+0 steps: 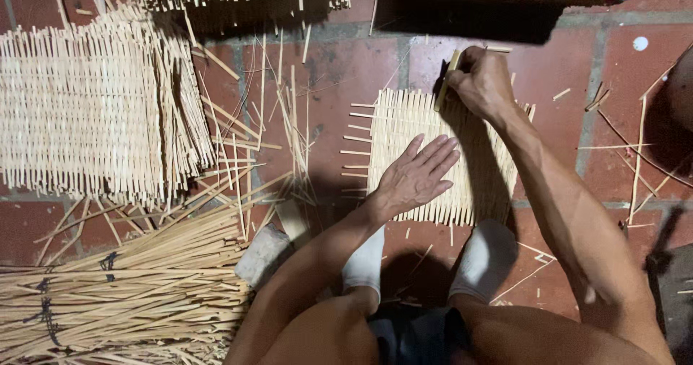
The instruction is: The person assembles a small bamboo mat by applying adhesive to a cardboard base with a roller, then pressing a woven bamboo sheet onto it. The person repeats this process for multiple mats, stacking the finished units.
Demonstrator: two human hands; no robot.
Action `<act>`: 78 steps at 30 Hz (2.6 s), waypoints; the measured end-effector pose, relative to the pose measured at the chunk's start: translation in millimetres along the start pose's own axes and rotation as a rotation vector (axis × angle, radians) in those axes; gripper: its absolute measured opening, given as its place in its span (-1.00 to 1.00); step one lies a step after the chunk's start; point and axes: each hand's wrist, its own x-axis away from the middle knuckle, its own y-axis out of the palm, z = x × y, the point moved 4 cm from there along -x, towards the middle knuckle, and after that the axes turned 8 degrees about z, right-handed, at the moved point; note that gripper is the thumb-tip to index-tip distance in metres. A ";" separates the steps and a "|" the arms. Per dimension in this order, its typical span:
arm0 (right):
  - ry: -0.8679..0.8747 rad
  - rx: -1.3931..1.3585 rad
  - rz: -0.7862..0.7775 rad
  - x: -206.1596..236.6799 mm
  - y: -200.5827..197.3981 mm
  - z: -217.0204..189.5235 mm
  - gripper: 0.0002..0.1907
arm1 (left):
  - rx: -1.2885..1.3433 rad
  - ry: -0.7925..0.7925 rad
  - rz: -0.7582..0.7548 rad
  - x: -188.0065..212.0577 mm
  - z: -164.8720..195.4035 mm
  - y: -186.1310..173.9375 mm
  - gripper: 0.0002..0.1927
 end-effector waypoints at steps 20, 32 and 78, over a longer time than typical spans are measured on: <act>0.000 -0.150 0.243 38.4 -76.0 63.9 -0.75 | 0.424 -0.085 0.201 0.9 -17.7 24.9 -0.49; 0.153 -0.036 0.347 126.0 -100.0 158.8 -0.76 | 0.264 -0.618 0.280 11.3 -178.7 -4.1 -0.82; -0.179 0.071 0.423 -110.2 -206.0 -22.4 -0.73 | 0.451 -0.774 0.563 -191.4 -254.7 -160.4 -0.63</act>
